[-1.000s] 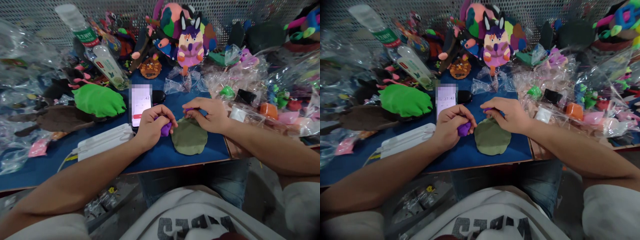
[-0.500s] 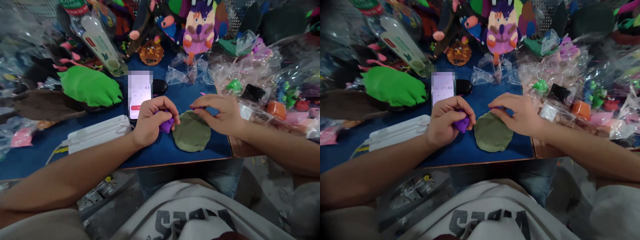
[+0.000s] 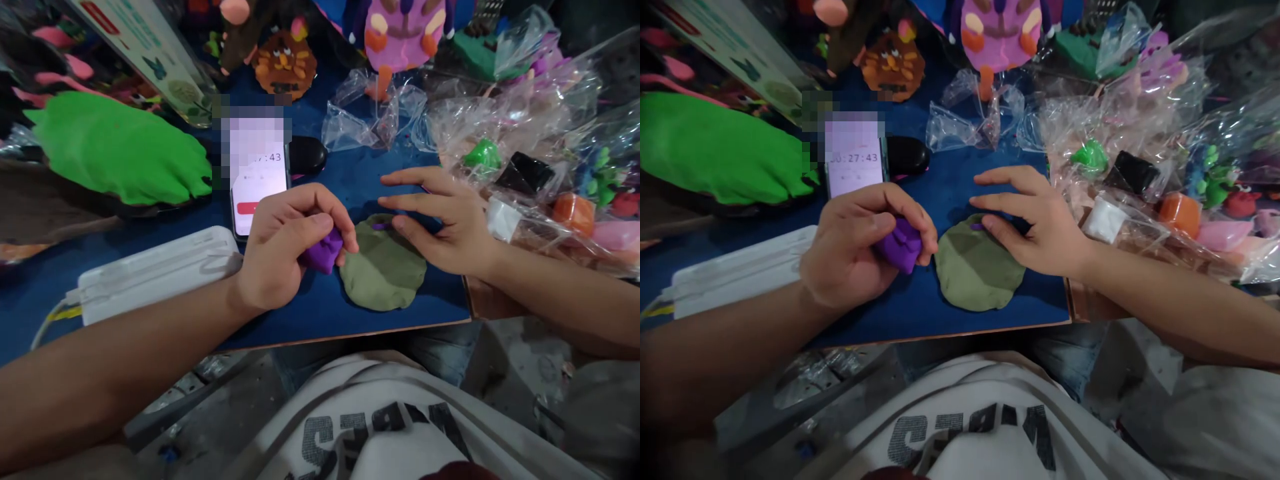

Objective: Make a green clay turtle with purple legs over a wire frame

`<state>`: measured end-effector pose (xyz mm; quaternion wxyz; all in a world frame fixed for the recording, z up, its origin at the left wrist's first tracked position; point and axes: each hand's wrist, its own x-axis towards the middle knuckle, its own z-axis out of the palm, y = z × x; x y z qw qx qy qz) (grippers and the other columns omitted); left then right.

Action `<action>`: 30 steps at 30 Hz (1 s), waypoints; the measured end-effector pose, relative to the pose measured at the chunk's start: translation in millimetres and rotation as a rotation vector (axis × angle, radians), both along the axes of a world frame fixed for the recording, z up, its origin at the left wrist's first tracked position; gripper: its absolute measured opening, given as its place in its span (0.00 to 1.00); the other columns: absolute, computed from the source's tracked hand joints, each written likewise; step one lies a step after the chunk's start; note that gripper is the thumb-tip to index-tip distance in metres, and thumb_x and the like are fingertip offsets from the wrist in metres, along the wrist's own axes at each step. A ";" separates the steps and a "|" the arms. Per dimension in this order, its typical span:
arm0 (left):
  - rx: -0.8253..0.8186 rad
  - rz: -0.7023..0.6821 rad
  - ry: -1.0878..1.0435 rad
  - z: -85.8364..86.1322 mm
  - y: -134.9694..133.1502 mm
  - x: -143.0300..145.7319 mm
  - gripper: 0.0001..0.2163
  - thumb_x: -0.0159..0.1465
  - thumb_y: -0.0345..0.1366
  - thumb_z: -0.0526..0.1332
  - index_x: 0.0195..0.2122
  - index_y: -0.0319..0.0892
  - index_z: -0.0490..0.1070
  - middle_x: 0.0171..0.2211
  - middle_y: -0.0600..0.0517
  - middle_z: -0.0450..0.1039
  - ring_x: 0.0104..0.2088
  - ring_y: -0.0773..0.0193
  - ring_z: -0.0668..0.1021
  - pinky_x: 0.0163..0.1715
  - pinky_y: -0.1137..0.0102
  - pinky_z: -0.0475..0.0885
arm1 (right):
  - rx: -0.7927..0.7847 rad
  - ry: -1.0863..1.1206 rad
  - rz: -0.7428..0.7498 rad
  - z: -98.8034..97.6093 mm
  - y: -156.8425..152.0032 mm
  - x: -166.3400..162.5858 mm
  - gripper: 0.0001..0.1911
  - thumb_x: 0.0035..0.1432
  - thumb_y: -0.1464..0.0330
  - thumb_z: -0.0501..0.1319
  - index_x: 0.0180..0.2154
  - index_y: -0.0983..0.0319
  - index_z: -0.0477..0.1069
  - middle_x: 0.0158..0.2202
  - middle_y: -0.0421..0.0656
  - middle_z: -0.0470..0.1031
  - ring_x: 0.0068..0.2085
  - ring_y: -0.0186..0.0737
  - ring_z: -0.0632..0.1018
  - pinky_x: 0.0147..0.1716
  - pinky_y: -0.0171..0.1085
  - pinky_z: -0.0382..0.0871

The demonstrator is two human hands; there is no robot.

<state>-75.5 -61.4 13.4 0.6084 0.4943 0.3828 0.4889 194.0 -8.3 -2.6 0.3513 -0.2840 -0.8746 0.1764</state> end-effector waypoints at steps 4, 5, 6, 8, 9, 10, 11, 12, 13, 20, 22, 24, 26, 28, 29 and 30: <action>-0.034 -0.004 -0.016 5.5 2.1 1.4 0.14 0.63 0.50 0.70 0.38 0.44 0.78 0.32 0.47 0.80 0.26 0.60 0.80 0.26 0.67 0.72 | 0.119 -0.067 0.118 0.1 6.3 5.3 0.12 0.71 0.67 0.67 0.53 0.53 0.85 0.63 0.49 0.83 0.63 0.60 0.82 0.62 0.64 0.76; -0.040 -0.004 -0.043 6.4 2.4 2.2 0.14 0.62 0.48 0.70 0.41 0.45 0.77 0.34 0.48 0.80 0.26 0.60 0.81 0.26 0.67 0.72 | 0.125 -0.103 0.136 -0.5 7.3 6.0 0.12 0.71 0.67 0.67 0.53 0.53 0.85 0.63 0.49 0.83 0.62 0.60 0.83 0.62 0.65 0.75; -0.039 -0.001 -0.082 6.6 2.8 3.1 0.14 0.60 0.45 0.71 0.43 0.46 0.75 0.36 0.49 0.79 0.28 0.61 0.81 0.26 0.67 0.73 | 0.122 -0.124 0.146 -1.1 7.9 6.6 0.13 0.72 0.66 0.66 0.54 0.53 0.84 0.64 0.49 0.82 0.62 0.59 0.83 0.62 0.65 0.75; -0.029 0.015 -0.167 3.2 4.1 4.6 0.18 0.56 0.36 0.72 0.46 0.48 0.71 0.40 0.52 0.77 0.31 0.61 0.82 0.28 0.67 0.74 | 0.111 -0.141 0.160 -1.9 8.5 7.8 0.14 0.73 0.65 0.65 0.56 0.53 0.83 0.68 0.49 0.80 0.64 0.58 0.82 0.63 0.65 0.74; -0.011 0.029 -0.206 -0.6 5.3 5.1 0.20 0.54 0.32 0.72 0.47 0.49 0.69 0.41 0.53 0.76 0.33 0.61 0.83 0.30 0.67 0.76 | 0.112 -0.150 0.168 -1.8 8.6 8.4 0.13 0.74 0.64 0.65 0.56 0.53 0.83 0.69 0.48 0.78 0.65 0.58 0.81 0.64 0.65 0.73; 0.026 0.039 -0.236 -5.7 6.9 5.5 0.22 0.53 0.29 0.72 0.47 0.50 0.68 0.41 0.54 0.75 0.35 0.61 0.83 0.31 0.67 0.77 | 0.119 -0.160 0.176 -1.5 8.6 8.9 0.13 0.75 0.63 0.64 0.55 0.54 0.83 0.69 0.48 0.78 0.66 0.59 0.80 0.64 0.66 0.73; 0.072 0.042 -0.253 -11.8 8.7 5.8 0.24 0.53 0.28 0.72 0.48 0.50 0.66 0.42 0.56 0.75 0.36 0.62 0.84 0.32 0.68 0.78 | 0.128 -0.163 0.180 -0.8 8.6 9.3 0.12 0.75 0.63 0.64 0.55 0.54 0.83 0.68 0.48 0.79 0.66 0.58 0.80 0.65 0.66 0.72; 0.143 0.040 -0.271 -18.2 10.4 6.0 0.25 0.53 0.28 0.73 0.48 0.51 0.66 0.43 0.57 0.76 0.36 0.63 0.84 0.33 0.68 0.79 | 0.136 -0.155 0.176 0.0 8.5 9.5 0.13 0.75 0.62 0.64 0.56 0.54 0.82 0.68 0.48 0.79 0.66 0.58 0.80 0.65 0.64 0.73; 0.198 0.022 -0.269 -24.2 11.9 6.2 0.26 0.55 0.28 0.75 0.50 0.52 0.66 0.44 0.58 0.77 0.37 0.63 0.85 0.36 0.68 0.82 | 0.140 -0.138 0.162 1.0 8.2 9.4 0.15 0.75 0.62 0.64 0.59 0.54 0.81 0.67 0.49 0.79 0.65 0.56 0.81 0.65 0.62 0.74; 0.245 -0.129 -0.005 -34.0 8.0 7.7 0.28 0.69 0.39 0.75 0.67 0.49 0.68 0.58 0.46 0.84 0.53 0.54 0.88 0.55 0.59 0.85 | 0.350 0.045 0.093 5.4 -5.6 -4.0 0.29 0.77 0.52 0.62 0.72 0.56 0.69 0.60 0.47 0.81 0.59 0.49 0.84 0.58 0.50 0.83; 0.285 -0.126 0.062 -32.1 5.8 8.0 0.28 0.70 0.43 0.74 0.68 0.47 0.70 0.60 0.44 0.83 0.57 0.51 0.87 0.57 0.58 0.85 | 0.421 0.000 0.111 6.8 -11.8 -9.1 0.29 0.78 0.53 0.62 0.71 0.59 0.68 0.60 0.49 0.81 0.58 0.47 0.84 0.57 0.49 0.84; 0.336 -0.117 0.122 -31.6 5.0 8.2 0.27 0.71 0.47 0.73 0.68 0.47 0.72 0.62 0.43 0.82 0.61 0.49 0.85 0.60 0.56 0.84 | 0.491 -0.061 0.103 7.9 -16.9 -12.9 0.24 0.78 0.59 0.64 0.69 0.60 0.70 0.60 0.49 0.81 0.57 0.46 0.85 0.55 0.47 0.84; 0.392 -0.108 0.172 -31.7 5.5 8.3 0.30 0.71 0.52 0.72 0.69 0.48 0.72 0.62 0.43 0.82 0.63 0.47 0.84 0.62 0.54 0.83 | 0.538 -0.107 0.078 8.2 -20.7 -16.0 0.19 0.78 0.64 0.65 0.66 0.57 0.73 0.58 0.46 0.83 0.55 0.45 0.85 0.53 0.46 0.84; 0.442 -0.115 0.213 -30.5 6.6 8.2 0.35 0.67 0.59 0.74 0.70 0.48 0.72 0.60 0.42 0.83 0.62 0.46 0.84 0.61 0.54 0.83 | 0.566 -0.105 0.065 8.6 -24.5 -19.8 0.15 0.78 0.67 0.64 0.63 0.55 0.74 0.52 0.43 0.84 0.52 0.43 0.86 0.49 0.45 0.84; 0.466 -0.125 0.239 -29.0 6.8 8.2 0.38 0.63 0.61 0.76 0.69 0.47 0.73 0.59 0.42 0.83 0.60 0.46 0.85 0.59 0.55 0.84 | 0.556 -0.100 0.069 9.5 -26.8 -21.8 0.14 0.78 0.67 0.63 0.61 0.55 0.75 0.48 0.41 0.84 0.48 0.41 0.86 0.47 0.43 0.84; 0.489 -0.137 0.272 -26.9 6.6 8.3 0.39 0.60 0.63 0.77 0.66 0.46 0.76 0.56 0.42 0.84 0.58 0.46 0.86 0.58 0.56 0.84 | 0.530 -0.099 0.084 11.1 -29.4 -23.4 0.12 0.78 0.67 0.63 0.59 0.55 0.75 0.44 0.40 0.84 0.45 0.40 0.85 0.45 0.42 0.84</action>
